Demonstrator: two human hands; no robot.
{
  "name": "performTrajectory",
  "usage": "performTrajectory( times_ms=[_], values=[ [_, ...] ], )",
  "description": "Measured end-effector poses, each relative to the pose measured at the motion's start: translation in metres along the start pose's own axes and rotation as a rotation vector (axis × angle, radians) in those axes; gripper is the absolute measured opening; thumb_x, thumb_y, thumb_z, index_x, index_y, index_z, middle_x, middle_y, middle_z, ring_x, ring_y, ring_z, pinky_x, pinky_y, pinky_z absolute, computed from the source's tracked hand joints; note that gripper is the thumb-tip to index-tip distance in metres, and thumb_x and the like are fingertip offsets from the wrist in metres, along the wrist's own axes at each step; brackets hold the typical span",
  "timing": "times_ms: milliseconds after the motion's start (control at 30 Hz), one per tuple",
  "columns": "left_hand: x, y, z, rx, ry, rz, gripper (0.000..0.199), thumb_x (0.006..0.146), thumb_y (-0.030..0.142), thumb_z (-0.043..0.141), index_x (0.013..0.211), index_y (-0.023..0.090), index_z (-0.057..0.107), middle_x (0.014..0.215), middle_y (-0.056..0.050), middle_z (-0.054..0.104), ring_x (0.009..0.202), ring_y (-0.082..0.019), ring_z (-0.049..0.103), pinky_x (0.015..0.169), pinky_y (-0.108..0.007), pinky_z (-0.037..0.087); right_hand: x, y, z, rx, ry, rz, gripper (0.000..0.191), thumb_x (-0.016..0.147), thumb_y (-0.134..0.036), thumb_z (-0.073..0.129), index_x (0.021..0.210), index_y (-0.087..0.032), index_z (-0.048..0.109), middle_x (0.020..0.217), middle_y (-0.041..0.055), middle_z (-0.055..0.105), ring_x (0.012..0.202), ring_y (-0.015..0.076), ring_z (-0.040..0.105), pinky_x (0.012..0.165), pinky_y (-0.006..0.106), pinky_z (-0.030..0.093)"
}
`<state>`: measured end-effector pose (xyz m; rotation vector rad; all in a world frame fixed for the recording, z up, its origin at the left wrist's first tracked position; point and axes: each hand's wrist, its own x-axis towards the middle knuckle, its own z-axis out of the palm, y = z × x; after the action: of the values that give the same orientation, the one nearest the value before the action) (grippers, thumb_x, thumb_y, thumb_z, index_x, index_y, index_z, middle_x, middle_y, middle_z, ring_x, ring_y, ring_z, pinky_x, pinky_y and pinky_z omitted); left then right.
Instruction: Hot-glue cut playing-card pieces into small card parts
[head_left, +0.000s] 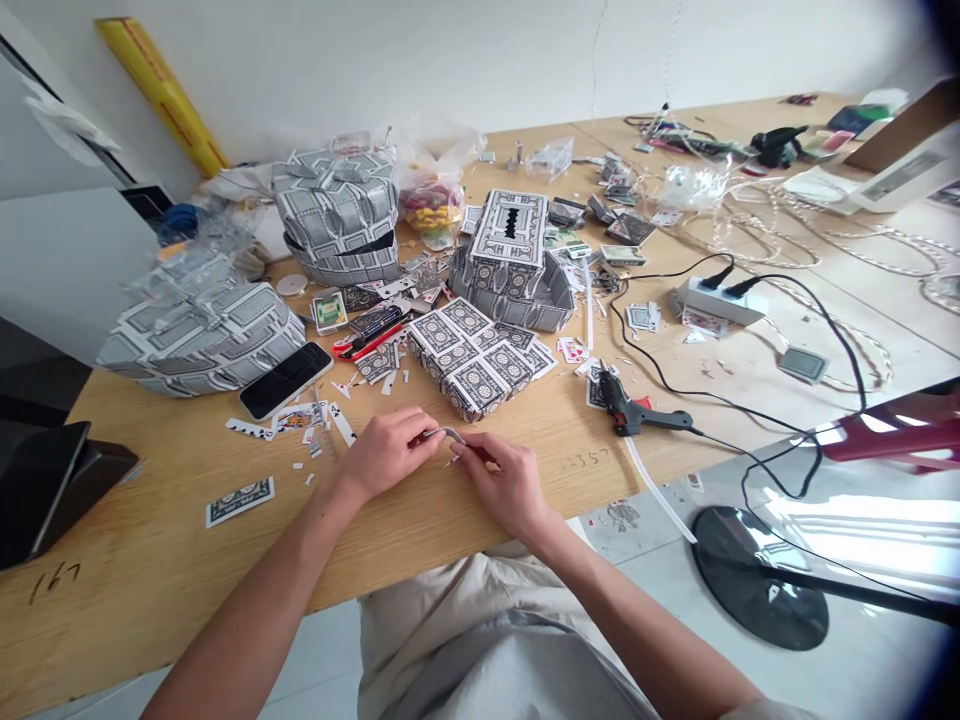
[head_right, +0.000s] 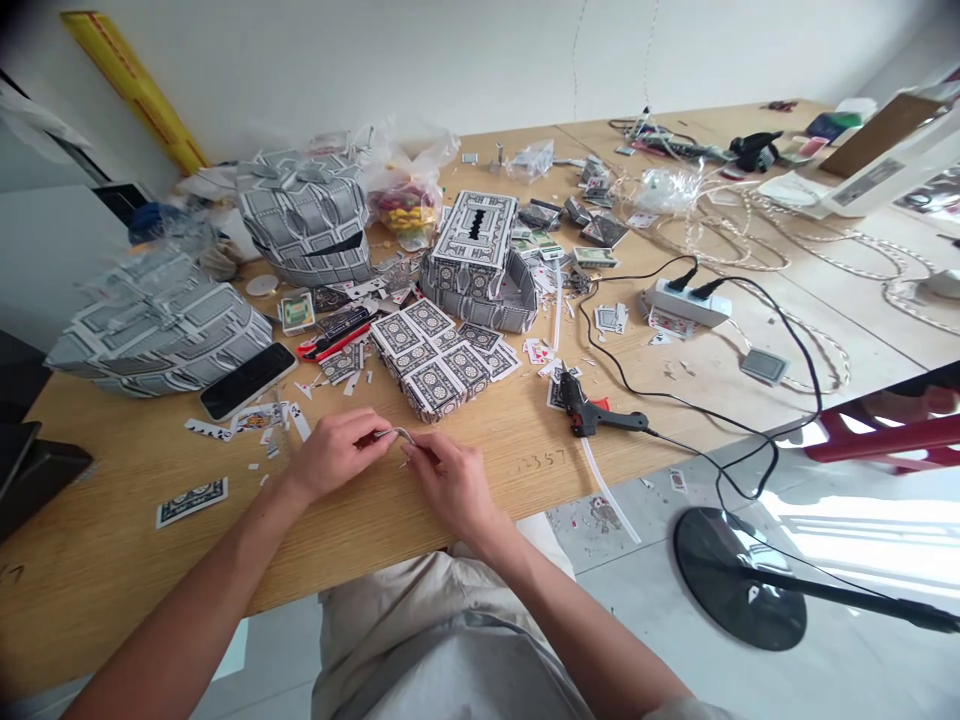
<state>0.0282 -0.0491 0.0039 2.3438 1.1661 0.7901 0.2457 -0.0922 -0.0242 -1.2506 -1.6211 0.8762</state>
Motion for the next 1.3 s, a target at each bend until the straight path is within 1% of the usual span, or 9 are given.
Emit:
performTrajectory(
  times_ms=[233,400,500,600,767,867,1000,1200,1300],
  values=[
    [-0.001,0.005,-0.003,-0.015,0.056,0.042,0.021,0.11,0.027,0.06,0.097,0.02,0.074,0.086,-0.004,0.075,0.079,-0.016,0.069,0.078,-0.027,0.05,0.002,-0.003,-0.008,0.181,-0.107,0.014,0.032,0.107,-0.047,0.066,0.101,-0.022,0.084,0.083,0.0065,0.085,0.071,0.0203,0.078,0.07,0.03,0.061],
    [0.0,0.004,0.002,-0.076,0.065,0.093,0.019,0.109,0.028,0.064,0.099,0.02,0.078,0.09,-0.005,0.08,0.082,-0.016,0.074,0.079,-0.027,0.054,0.006,0.007,-0.005,0.303,-0.058,0.107,0.043,0.084,-0.061,0.09,0.084,-0.021,0.077,0.082,0.005,0.081,0.068,0.018,0.071,0.061,0.027,0.056],
    [0.0,0.003,0.008,-0.124,0.089,0.155,0.014,0.107,0.024,0.068,0.1,0.02,0.079,0.091,-0.004,0.081,0.082,-0.015,0.074,0.078,-0.025,0.055,0.01,0.009,-0.002,0.342,-0.049,0.089,0.049,0.075,-0.059,0.098,0.097,-0.021,0.077,0.092,0.0041,0.079,0.076,0.018,0.072,0.064,0.027,0.058],
    [0.001,0.002,0.01,-0.156,0.094,0.15,0.008,0.104,0.02,0.072,0.099,0.02,0.08,0.091,-0.003,0.081,0.082,-0.014,0.075,0.078,-0.024,0.055,0.01,0.009,-0.002,0.322,-0.082,0.025,0.051,0.08,-0.056,0.096,0.115,-0.023,0.081,0.112,0.0084,0.081,0.092,0.0214,0.077,0.074,0.029,0.064],
    [0.002,0.007,0.008,-0.24,0.089,0.019,0.006,0.101,0.021,0.076,0.099,0.019,0.082,0.087,-0.003,0.08,0.078,-0.014,0.073,0.074,-0.024,0.054,0.006,0.011,0.0,0.241,-0.049,-0.078,0.041,0.091,-0.053,0.087,0.123,-0.027,0.086,0.125,0.0111,0.082,0.107,0.0249,0.08,0.082,0.032,0.068],
    [0.001,0.012,0.004,-0.336,0.017,-0.098,0.017,0.106,0.027,0.067,0.102,0.019,0.082,0.095,-0.006,0.081,0.086,-0.016,0.074,0.076,-0.025,0.054,0.004,0.013,0.001,0.215,-0.012,-0.114,0.038,0.093,-0.049,0.087,0.125,-0.028,0.086,0.126,0.0109,0.082,0.108,0.0253,0.081,0.081,0.032,0.069],
    [0.001,0.015,0.002,-0.424,-0.088,-0.185,0.033,0.11,0.034,0.058,0.096,0.017,0.082,0.091,-0.007,0.079,0.084,-0.017,0.07,0.075,-0.026,0.052,0.003,0.01,-0.001,0.121,0.06,-0.204,0.03,0.096,-0.039,0.086,0.124,-0.029,0.085,0.124,0.0098,0.082,0.109,0.0251,0.08,0.094,0.037,0.068],
    [0.004,0.013,0.009,-0.851,-0.085,-0.464,0.034,0.093,0.049,0.082,0.092,0.015,0.079,0.083,-0.005,0.08,0.073,-0.017,0.073,0.072,-0.028,0.058,0.003,0.007,-0.002,0.103,0.126,-0.283,0.017,0.094,-0.033,0.088,0.107,-0.025,0.084,0.108,0.0081,0.081,0.095,0.0219,0.079,0.08,0.033,0.066],
    [0.005,0.012,0.007,-0.931,-0.091,-0.512,0.039,0.083,0.051,0.092,0.085,0.015,0.077,0.079,-0.006,0.081,0.069,-0.017,0.074,0.07,-0.028,0.06,0.002,0.007,-0.001,0.128,0.111,-0.316,0.016,0.094,-0.034,0.088,0.103,-0.023,0.081,0.105,0.0079,0.08,0.09,0.0201,0.078,0.072,0.03,0.064]
  ],
)
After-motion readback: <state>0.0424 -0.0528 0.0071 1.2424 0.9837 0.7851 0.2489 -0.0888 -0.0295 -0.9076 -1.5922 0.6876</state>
